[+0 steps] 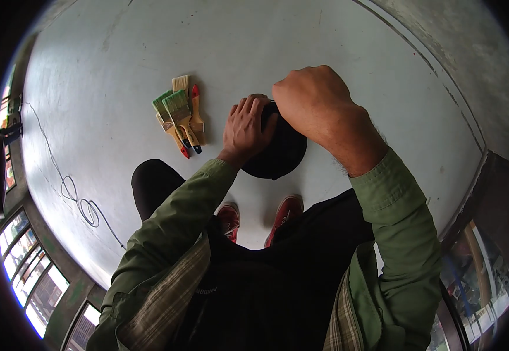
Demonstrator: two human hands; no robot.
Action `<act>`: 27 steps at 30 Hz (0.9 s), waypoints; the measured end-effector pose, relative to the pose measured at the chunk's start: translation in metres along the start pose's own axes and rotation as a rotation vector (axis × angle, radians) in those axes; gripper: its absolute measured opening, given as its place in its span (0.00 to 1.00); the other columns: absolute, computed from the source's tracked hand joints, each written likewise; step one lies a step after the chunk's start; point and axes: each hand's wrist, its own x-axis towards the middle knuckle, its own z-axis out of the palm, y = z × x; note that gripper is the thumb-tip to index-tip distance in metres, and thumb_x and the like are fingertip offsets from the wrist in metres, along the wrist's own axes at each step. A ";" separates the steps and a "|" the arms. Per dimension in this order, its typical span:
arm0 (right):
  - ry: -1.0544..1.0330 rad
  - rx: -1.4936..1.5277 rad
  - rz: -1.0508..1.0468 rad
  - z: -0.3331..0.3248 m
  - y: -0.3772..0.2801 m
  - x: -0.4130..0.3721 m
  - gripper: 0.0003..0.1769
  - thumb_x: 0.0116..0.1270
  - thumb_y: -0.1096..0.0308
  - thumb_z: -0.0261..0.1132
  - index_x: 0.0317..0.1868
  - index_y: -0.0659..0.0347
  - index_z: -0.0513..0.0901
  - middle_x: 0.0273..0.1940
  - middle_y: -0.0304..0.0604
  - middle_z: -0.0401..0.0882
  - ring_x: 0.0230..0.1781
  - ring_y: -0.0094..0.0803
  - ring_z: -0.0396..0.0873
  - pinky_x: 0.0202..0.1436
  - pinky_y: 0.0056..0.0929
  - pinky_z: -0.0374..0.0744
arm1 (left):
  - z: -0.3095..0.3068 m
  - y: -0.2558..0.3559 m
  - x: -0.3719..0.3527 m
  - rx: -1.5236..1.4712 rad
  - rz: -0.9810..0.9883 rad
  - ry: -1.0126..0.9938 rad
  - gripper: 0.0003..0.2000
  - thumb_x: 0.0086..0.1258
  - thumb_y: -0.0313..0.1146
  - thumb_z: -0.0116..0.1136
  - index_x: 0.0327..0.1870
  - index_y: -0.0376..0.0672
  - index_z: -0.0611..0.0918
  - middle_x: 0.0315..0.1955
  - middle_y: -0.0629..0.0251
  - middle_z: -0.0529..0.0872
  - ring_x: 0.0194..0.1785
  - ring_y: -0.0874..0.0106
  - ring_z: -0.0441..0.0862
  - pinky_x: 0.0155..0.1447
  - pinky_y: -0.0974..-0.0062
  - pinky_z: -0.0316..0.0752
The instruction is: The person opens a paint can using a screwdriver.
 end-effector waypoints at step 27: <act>-0.244 0.067 0.123 -0.014 -0.006 0.014 0.04 0.61 0.72 0.68 0.36 0.61 0.85 0.35 0.48 0.86 0.37 0.42 0.86 0.41 0.39 0.84 | 0.000 -0.014 0.028 -0.162 0.093 -0.273 0.12 0.66 0.42 0.63 0.47 0.52 0.85 0.49 0.67 0.81 0.59 0.64 0.75 0.65 0.62 0.68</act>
